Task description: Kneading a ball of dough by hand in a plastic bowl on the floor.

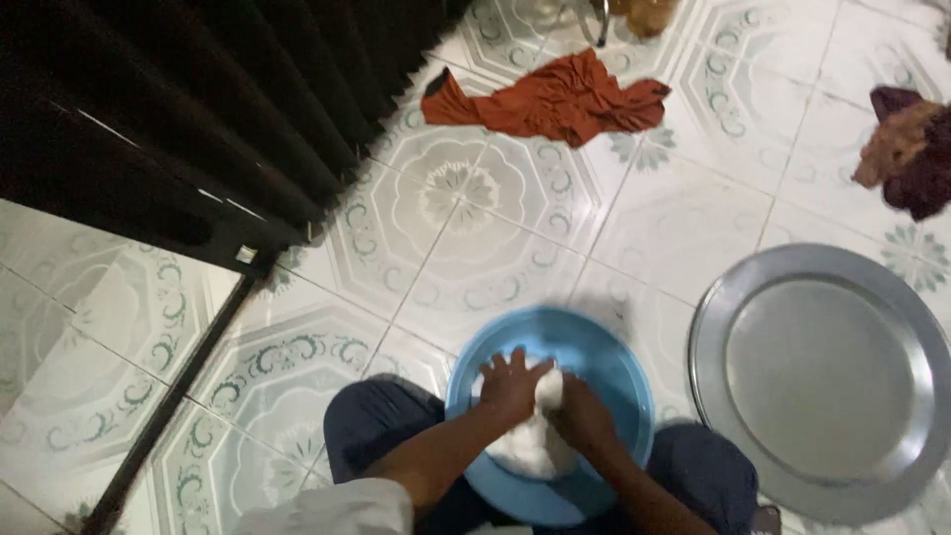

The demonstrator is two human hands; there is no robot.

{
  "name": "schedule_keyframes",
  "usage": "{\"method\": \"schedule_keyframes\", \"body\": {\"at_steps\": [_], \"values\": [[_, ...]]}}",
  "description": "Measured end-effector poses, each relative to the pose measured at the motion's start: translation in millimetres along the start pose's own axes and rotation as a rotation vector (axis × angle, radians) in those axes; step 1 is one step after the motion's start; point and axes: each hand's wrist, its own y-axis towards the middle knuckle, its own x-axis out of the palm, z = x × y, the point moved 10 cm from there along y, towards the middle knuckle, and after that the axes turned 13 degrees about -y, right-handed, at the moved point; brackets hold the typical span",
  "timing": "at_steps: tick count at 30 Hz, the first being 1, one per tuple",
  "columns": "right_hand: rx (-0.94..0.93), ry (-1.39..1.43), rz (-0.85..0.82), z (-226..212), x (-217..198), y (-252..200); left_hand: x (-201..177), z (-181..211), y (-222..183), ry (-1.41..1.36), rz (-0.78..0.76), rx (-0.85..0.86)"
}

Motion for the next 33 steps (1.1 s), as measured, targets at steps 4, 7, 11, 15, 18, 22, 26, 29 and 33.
{"method": "schedule_keyframes", "body": {"at_steps": [4,7,11,15,18,22,26,29,33], "values": [[0.347,0.022,-0.068,1.8,1.0,-27.1,11.3,3.4,29.4,0.267,0.533,0.379],[0.083,-0.025,0.149,-1.5,4.1,-21.3,16.8,-1.3,58.8,0.277,0.069,0.168],[0.402,0.43,-0.329,11.9,9.1,-46.3,9.2,-7.6,48.4,0.193,-0.171,0.077],[-0.219,0.013,-0.03,123.8,99.3,51.0,-11.1,-54.7,39.3,-0.192,0.103,0.148],[0.059,-0.034,0.019,44.9,-1.4,74.6,-22.3,-46.2,14.0,-0.229,0.254,0.196],[0.156,0.526,-0.137,64.2,64.6,145.4,-26.7,-42.3,-2.6,-0.22,0.167,0.119],[-0.308,-0.078,-0.269,-5.2,69.2,114.5,-42.9,-19.2,-46.4,-0.334,0.093,0.16],[-0.277,-0.064,-0.334,-26.7,50.5,89.6,-51.5,-17.2,-61.6,-0.415,0.031,0.144],[-0.201,-0.067,-0.066,-24.6,21.1,54.9,-115.7,11.1,-85.8,-0.671,0.186,0.162]]}}
